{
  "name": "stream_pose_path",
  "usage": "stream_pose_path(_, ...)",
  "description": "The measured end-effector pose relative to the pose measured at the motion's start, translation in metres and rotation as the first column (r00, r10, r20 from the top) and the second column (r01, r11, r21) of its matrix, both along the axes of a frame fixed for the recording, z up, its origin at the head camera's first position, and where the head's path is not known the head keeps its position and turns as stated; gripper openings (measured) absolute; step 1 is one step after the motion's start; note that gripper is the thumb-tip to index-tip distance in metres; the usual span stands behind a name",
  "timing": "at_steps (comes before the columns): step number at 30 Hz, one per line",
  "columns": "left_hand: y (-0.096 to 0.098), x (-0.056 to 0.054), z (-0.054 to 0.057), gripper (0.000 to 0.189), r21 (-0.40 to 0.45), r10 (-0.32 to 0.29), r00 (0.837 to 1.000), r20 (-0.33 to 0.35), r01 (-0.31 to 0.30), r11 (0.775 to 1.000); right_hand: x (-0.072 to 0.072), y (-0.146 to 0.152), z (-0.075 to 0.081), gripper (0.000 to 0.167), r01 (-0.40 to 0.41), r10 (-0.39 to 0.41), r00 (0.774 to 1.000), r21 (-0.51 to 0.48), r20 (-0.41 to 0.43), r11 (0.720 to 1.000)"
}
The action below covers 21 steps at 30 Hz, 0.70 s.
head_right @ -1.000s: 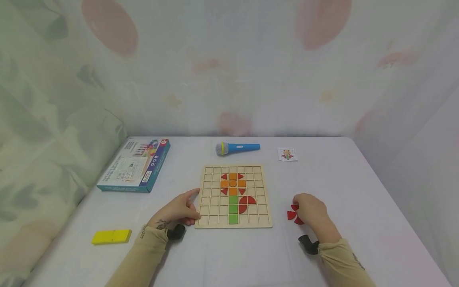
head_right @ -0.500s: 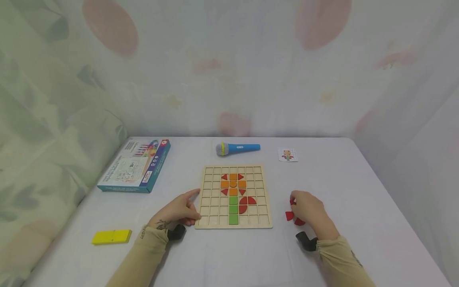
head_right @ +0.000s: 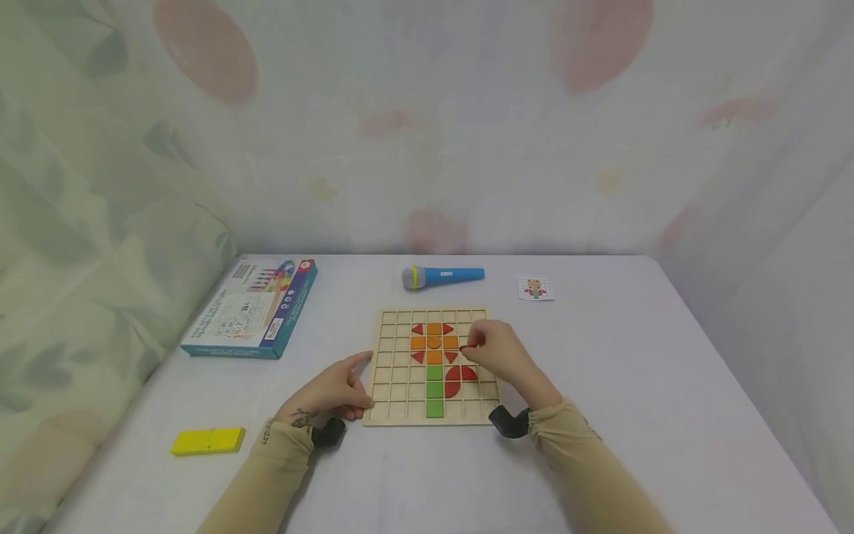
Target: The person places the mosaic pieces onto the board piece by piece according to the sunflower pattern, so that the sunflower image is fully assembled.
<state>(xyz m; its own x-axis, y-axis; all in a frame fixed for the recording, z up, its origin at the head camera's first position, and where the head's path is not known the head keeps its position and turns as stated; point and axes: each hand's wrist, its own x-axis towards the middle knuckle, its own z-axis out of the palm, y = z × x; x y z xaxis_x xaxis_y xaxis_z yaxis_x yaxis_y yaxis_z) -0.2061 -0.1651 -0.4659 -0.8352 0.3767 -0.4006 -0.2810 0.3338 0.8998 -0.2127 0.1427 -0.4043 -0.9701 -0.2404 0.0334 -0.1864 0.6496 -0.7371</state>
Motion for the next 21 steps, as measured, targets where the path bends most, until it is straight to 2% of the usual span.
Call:
stream_pose_path(3, 0.0, 0.0, 0.0, 0.103, -0.002, 0.0, 1.0, 0.002, 0.0, 1.0, -0.007, -0.018, -0.001, 0.007, -0.021, 0.022, 1.0, -0.058, 0.01, 0.998)
stream_pose_path(7, 0.0, 0.0, 0.001, 0.102, -0.006, -0.001, 1.0, -0.005, 0.001, 1.0, -0.014, -0.038, -0.001, 0.028, -0.074, 0.078, 0.996, -0.084, 0.05, 0.994)
stream_pose_path(10, 0.0, 0.001, 0.002, 0.101, -0.007, 0.006, 1.0, 0.0, -0.006, 1.0, -0.017, -0.052, -0.002, 0.025, -0.12, 0.123, 0.991, -0.059, 0.061, 0.991)
stream_pose_path(15, 0.0, 0.002, 0.003, 0.101, -0.011, 0.004, 1.0, -0.006, -0.004, 1.0, -0.019, -0.069, -0.011, 0.01, -0.172, 0.172, 0.985, 0.011, 0.011, 0.985)
stream_pose_path(18, 0.001, 0.002, 0.004, 0.1, -0.012, 0.002, 1.0, -0.011, -0.002, 1.0, -0.019, -0.075, -0.019, 0.005, -0.185, 0.185, 0.983, 0.052, -0.004, 0.981)
stream_pose_path(21, 0.001, 0.002, 0.004, 0.1, -0.009, 0.005, 1.0, -0.007, -0.005, 1.0, -0.018, -0.079, -0.024, 0.008, -0.175, 0.174, 0.985, 0.079, 0.016, 0.982)
